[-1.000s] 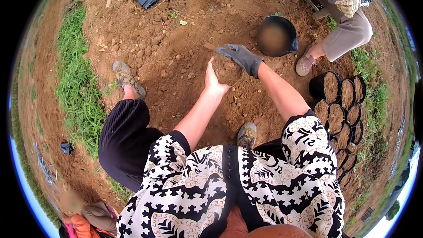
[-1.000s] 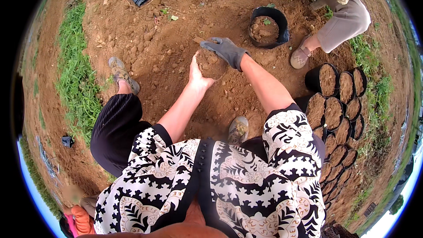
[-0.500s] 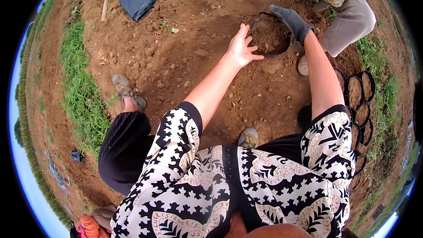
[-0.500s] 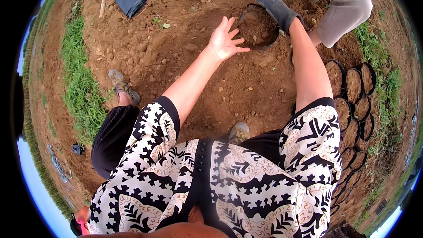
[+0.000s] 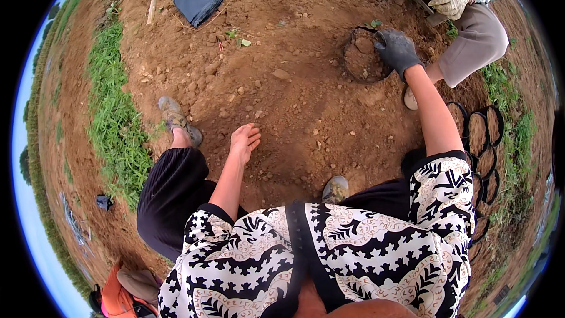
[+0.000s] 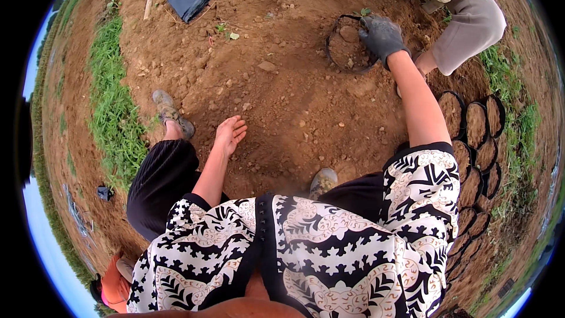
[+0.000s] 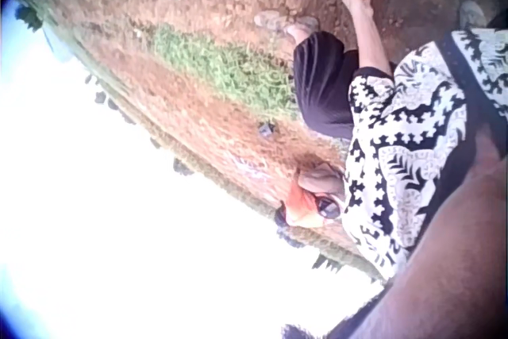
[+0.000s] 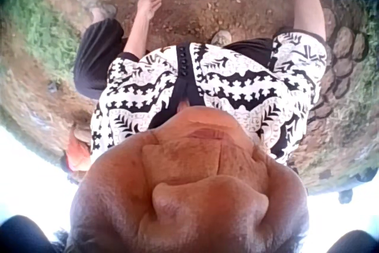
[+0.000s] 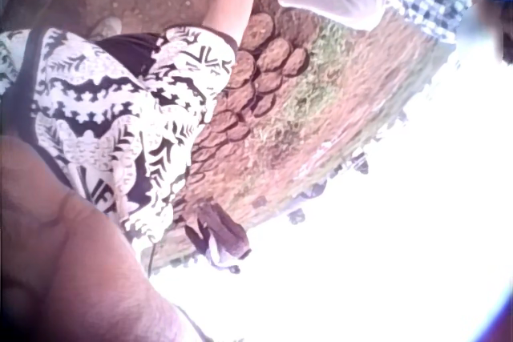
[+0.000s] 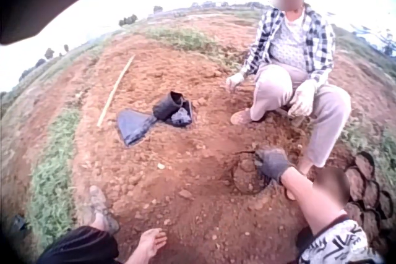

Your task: The person scoops soil from the ground and fills black plastic bags, then places the filled bags in a row. They work alongside another person who is also filling bags.

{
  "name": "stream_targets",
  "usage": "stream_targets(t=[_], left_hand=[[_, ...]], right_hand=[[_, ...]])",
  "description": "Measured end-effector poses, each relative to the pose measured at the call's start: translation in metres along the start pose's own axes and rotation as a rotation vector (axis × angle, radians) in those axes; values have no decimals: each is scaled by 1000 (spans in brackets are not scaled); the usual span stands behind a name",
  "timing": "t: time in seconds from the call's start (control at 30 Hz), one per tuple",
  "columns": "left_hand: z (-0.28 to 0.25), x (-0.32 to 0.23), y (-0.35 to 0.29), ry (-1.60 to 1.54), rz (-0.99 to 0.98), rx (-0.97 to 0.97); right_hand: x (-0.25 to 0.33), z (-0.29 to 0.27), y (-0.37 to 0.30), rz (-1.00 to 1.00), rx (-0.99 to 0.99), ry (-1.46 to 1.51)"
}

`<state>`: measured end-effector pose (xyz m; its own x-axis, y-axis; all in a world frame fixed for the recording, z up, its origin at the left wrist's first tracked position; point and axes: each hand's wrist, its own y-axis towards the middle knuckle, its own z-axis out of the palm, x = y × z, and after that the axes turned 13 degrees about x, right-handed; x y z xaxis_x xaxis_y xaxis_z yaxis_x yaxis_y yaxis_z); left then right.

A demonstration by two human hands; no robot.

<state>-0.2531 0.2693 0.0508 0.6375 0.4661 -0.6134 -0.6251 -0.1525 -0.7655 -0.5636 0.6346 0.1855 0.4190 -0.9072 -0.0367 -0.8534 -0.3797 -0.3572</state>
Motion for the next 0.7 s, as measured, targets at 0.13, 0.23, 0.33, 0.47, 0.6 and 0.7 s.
stream_targets(t=[0.13,0.23,0.33,0.47,0.6,0.7], left_hand=[[-1,9,-1,11,-24,-76],[15,8,-2,116,30,31],[1,10,-3,240,98,-111],[-61,49,10,407,15,-396],[-44,82,-21,-91,-409,-498],[-28,102,-31,-350,-562,-429]], right_hand=[[39,14,8,-218,-271,-255],[42,23,35,-198,-235,-399],[46,14,60,-105,-246,-298],[23,-2,104,-162,-476,149],[108,10,56,-511,-252,280],[160,43,35,-526,339,137]])
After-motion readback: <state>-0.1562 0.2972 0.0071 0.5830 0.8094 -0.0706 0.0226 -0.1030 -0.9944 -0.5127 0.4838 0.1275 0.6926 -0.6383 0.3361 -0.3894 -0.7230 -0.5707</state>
